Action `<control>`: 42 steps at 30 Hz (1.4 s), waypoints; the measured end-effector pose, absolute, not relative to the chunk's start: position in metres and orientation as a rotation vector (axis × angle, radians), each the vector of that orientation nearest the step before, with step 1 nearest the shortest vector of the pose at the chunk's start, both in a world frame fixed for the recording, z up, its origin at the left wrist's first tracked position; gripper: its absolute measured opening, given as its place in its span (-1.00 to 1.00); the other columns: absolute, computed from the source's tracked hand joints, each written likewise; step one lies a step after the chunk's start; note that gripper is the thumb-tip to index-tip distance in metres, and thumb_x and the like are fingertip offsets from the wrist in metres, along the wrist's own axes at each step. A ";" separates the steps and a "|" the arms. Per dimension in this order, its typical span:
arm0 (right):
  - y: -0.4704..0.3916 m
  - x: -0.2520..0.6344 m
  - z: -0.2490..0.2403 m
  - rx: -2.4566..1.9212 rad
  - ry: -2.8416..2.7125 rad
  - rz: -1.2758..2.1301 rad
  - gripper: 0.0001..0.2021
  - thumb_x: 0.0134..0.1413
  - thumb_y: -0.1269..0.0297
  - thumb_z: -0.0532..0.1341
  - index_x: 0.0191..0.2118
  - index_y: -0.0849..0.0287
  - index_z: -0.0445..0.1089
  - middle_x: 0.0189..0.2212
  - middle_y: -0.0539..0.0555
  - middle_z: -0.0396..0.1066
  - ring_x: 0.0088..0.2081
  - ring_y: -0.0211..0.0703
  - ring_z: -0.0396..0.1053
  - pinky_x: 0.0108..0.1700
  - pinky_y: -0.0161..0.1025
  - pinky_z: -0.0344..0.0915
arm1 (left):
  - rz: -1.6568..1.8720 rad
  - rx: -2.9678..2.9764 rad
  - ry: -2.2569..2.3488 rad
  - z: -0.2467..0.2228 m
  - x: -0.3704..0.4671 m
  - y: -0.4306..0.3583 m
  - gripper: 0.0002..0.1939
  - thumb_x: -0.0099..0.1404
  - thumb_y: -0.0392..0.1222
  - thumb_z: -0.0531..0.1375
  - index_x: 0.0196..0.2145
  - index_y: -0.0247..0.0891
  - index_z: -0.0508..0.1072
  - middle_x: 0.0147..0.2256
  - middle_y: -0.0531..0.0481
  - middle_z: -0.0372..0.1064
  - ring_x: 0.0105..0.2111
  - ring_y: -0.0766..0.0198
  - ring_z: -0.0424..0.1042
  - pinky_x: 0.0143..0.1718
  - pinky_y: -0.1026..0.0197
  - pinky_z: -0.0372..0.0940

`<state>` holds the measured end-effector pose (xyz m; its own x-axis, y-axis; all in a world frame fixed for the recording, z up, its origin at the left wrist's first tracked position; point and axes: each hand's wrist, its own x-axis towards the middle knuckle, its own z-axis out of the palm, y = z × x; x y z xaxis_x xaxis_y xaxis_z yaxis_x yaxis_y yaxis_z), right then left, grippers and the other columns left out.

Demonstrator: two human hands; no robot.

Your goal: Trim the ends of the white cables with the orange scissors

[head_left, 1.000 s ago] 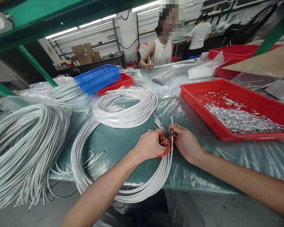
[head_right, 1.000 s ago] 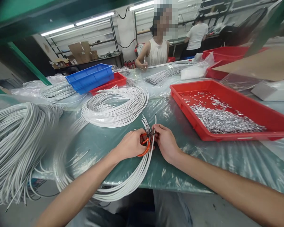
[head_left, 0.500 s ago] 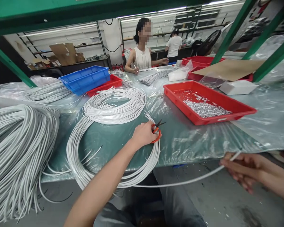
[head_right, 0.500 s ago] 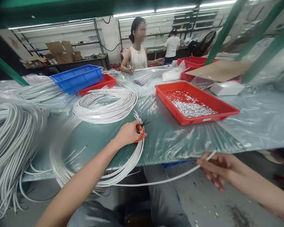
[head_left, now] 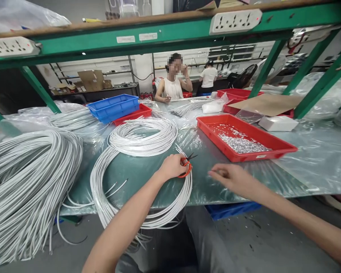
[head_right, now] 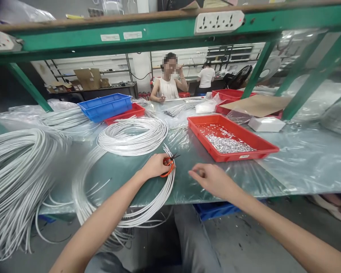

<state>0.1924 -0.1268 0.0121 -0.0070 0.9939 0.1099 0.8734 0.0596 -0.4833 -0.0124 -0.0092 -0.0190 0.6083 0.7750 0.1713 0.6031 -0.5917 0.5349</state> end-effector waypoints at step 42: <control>-0.019 0.150 -0.029 -1.099 -1.324 1.385 -0.56 0.03 -0.12 0.27 -0.54 0.18 0.29 -0.67 -0.13 0.04 -0.63 -0.39 -0.03 -0.62 -0.36 -0.13 | 0.891 1.510 0.991 -0.015 -0.016 0.013 -0.61 0.12 0.07 0.31 -0.45 -0.35 0.39 -0.54 0.08 0.30 -0.56 0.44 0.23 -0.50 0.34 0.13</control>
<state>0.1499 -0.0194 -0.0294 -0.2002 0.9796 -0.0164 -0.0276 -0.0224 -0.9994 -0.0163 0.0132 -0.0149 0.3747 0.9267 0.0295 0.1273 -0.0829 0.9884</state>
